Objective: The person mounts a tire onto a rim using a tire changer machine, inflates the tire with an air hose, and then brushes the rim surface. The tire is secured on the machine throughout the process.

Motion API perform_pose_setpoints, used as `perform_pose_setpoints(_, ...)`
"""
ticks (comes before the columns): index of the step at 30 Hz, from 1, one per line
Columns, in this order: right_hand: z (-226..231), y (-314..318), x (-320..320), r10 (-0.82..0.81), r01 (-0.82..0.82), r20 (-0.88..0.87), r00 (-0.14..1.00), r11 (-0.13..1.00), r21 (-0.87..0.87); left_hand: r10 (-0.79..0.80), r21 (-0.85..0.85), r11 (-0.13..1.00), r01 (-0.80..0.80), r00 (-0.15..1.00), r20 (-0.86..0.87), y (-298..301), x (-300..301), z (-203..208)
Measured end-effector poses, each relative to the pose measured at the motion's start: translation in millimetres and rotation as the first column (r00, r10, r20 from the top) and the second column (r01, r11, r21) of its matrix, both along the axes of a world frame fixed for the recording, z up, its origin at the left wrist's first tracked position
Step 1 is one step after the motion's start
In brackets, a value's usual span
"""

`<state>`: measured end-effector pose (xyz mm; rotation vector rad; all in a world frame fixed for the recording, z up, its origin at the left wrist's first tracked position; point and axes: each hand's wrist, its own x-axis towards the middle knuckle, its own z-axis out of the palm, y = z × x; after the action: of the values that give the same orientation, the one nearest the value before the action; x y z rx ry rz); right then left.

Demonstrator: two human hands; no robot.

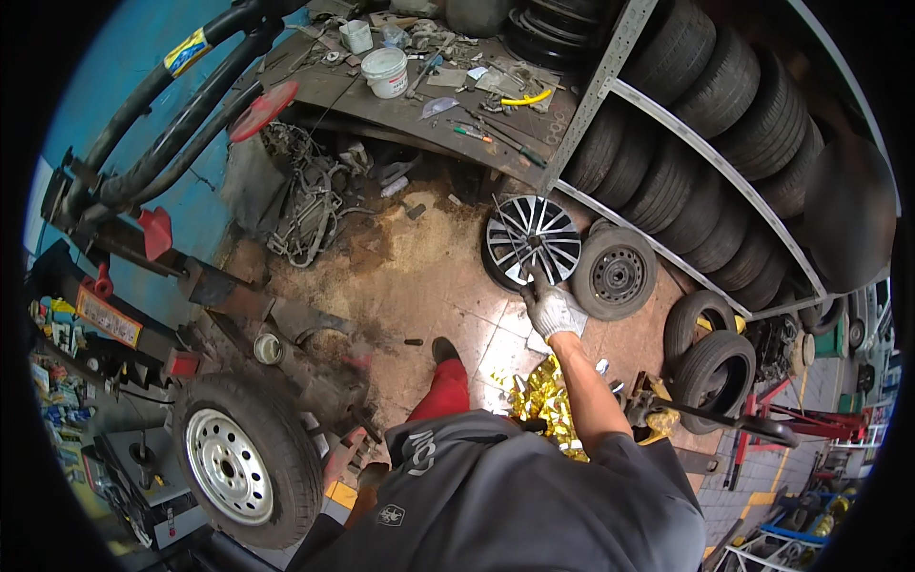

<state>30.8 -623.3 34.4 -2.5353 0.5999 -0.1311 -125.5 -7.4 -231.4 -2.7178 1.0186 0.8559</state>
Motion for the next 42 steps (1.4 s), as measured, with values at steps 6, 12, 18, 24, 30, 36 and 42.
perform_pose_setpoints(6,-76.0,-130.9,105.9,-0.023,0.033,0.072,0.997,0.990,-0.139,0.662,-0.072,0.729,-0.680,0.728,-0.176,-83.4,124.8,30.4)
perform_pose_setpoints(12,-96.5,-179.4,232.2,0.045,-0.062,-0.069,0.997,0.962,-0.265,0.861,-0.384,0.222,-0.896,0.365,-0.354,-153.9,227.0,130.1)
perform_pose_setpoints(18,-110.6,-224.8,336.2,0.033,-0.088,-0.208,0.978,0.961,-0.261,0.926,-0.321,0.131,-0.938,0.231,-0.298,-199.8,213.0,167.2)
perform_pose_setpoints(24,-173.2,-253.6,377.6,0.111,-0.135,-0.122,0.986,0.968,-0.211,0.811,-0.117,0.529,-0.840,0.542,-0.223,-183.7,99.1,100.7)
perform_pose_setpoints(30,-159.4,-255.1,384.7,0.117,-0.127,-0.119,0.986,0.989,-0.073,0.898,0.064,0.229,-0.971,0.186,-0.399,-254.2,86.5,113.1)
perform_pose_setpoints(36,-160.4,-278.4,420.2,0.092,-0.105,-0.140,0.986,0.991,-0.087,0.966,0.119,0.015,-0.993,-0.016,-0.258,-349.5,216.4,207.2)
perform_pose_setpoints(42,-181.2,-281.9,437.8,0.154,-0.181,-0.197,0.968,0.976,-0.125,0.940,-0.200,0.158,-0.967,0.209,-0.269,-343.6,253.4,225.3)
